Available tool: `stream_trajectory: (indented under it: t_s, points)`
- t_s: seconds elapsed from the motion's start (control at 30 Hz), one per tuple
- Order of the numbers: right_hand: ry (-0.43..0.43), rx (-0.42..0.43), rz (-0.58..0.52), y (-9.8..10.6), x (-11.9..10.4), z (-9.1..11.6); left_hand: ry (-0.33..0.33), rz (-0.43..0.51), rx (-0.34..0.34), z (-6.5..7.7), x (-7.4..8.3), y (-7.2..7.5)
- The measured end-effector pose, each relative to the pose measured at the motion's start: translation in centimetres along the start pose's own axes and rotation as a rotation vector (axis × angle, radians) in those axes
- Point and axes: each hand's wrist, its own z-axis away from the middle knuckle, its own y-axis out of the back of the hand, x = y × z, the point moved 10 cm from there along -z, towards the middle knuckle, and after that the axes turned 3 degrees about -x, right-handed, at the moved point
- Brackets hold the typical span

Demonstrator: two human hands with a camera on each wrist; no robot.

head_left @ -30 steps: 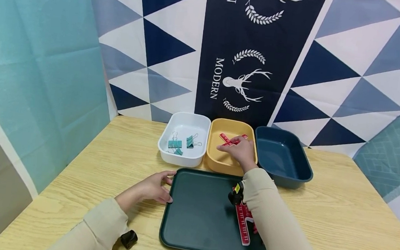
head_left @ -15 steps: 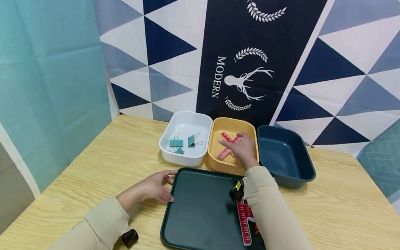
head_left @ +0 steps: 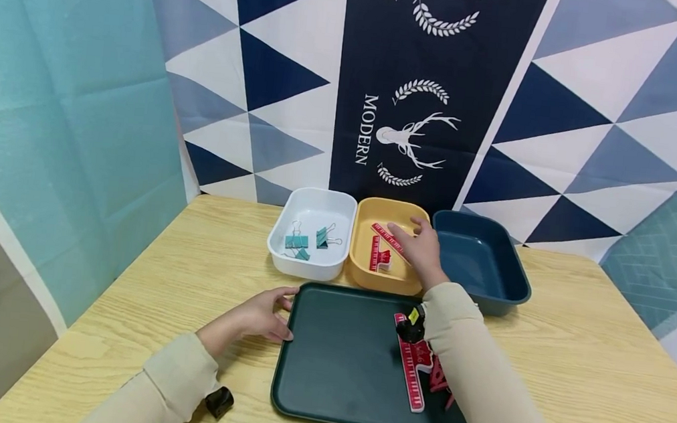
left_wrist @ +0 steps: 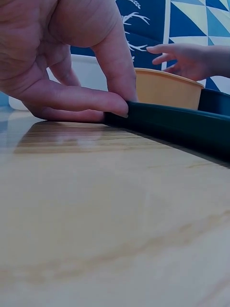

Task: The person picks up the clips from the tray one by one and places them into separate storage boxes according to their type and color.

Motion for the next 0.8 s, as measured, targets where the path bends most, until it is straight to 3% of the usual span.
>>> stream_trajectory:
  t_s: [0.8]
  points:
    - [0.013,-0.021,-0.125,0.5,0.7,2.3,0.007,-0.001,0.008,-0.1,-0.1,0.0]
